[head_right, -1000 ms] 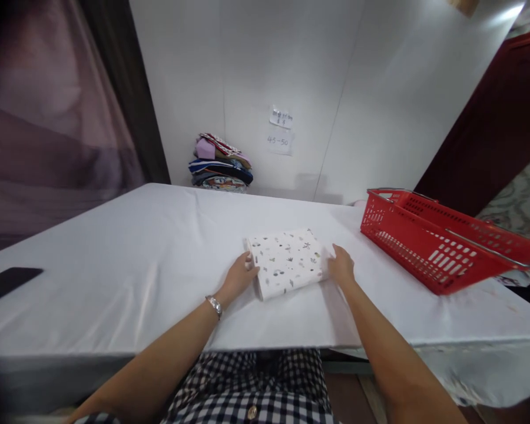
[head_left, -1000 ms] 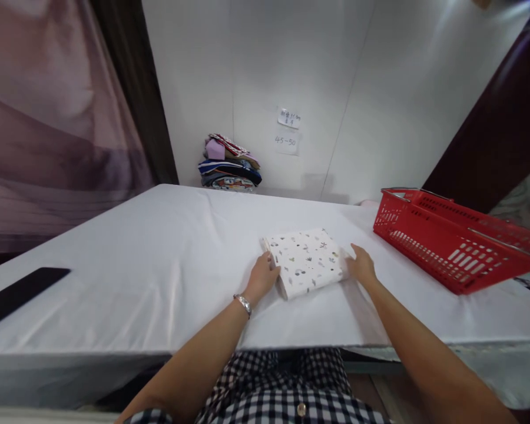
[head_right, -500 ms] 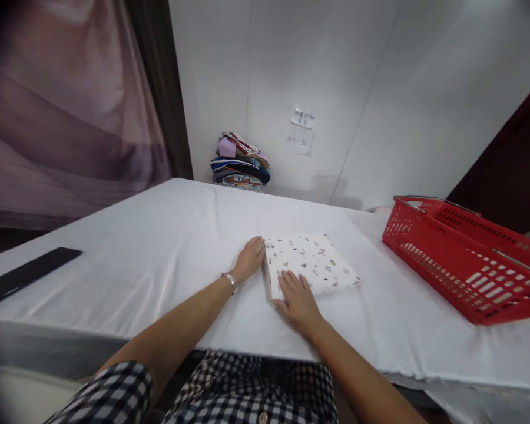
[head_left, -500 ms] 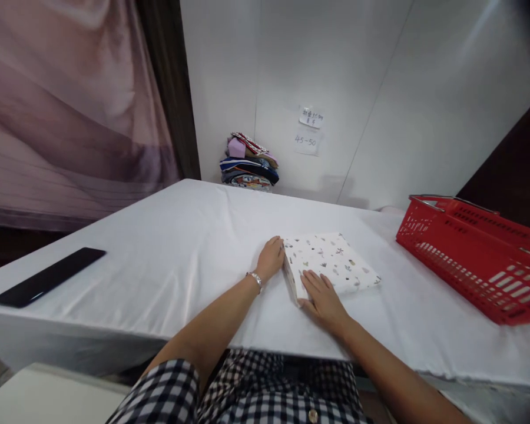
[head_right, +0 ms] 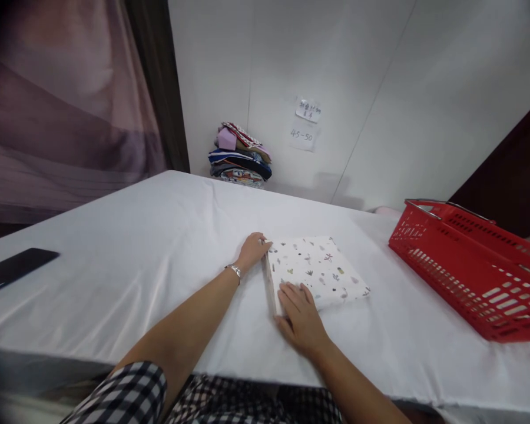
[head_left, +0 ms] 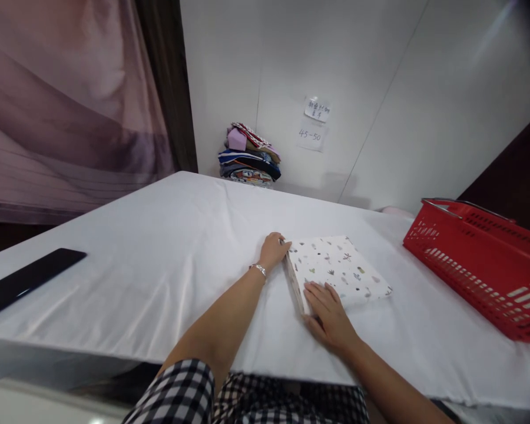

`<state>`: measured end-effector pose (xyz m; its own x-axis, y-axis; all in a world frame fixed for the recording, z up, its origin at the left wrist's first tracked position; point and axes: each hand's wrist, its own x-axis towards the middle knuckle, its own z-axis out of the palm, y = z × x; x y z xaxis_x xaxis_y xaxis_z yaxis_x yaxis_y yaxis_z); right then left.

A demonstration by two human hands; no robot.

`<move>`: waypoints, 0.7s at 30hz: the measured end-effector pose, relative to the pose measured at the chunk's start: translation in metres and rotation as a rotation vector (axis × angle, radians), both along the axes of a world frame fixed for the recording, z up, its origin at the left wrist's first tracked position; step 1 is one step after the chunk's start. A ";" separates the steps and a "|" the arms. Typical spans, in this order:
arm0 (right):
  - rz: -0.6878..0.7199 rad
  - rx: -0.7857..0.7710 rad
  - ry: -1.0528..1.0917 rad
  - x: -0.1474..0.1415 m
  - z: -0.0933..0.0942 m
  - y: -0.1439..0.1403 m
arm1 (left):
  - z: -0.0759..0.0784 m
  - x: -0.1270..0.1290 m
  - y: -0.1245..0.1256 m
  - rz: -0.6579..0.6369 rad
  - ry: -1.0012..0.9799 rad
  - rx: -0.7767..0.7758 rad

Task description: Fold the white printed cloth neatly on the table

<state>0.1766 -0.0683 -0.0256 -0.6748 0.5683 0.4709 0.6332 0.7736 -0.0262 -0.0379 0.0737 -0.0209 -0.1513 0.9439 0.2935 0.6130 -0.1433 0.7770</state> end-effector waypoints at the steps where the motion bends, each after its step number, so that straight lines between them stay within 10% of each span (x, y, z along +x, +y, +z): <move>1: 0.021 0.003 0.004 -0.001 0.001 0.000 | 0.001 0.000 0.000 0.007 -0.001 -0.001; 21: 0.101 0.039 0.060 -0.008 0.008 -0.008 | 0.009 -0.004 0.003 0.066 -0.005 -0.153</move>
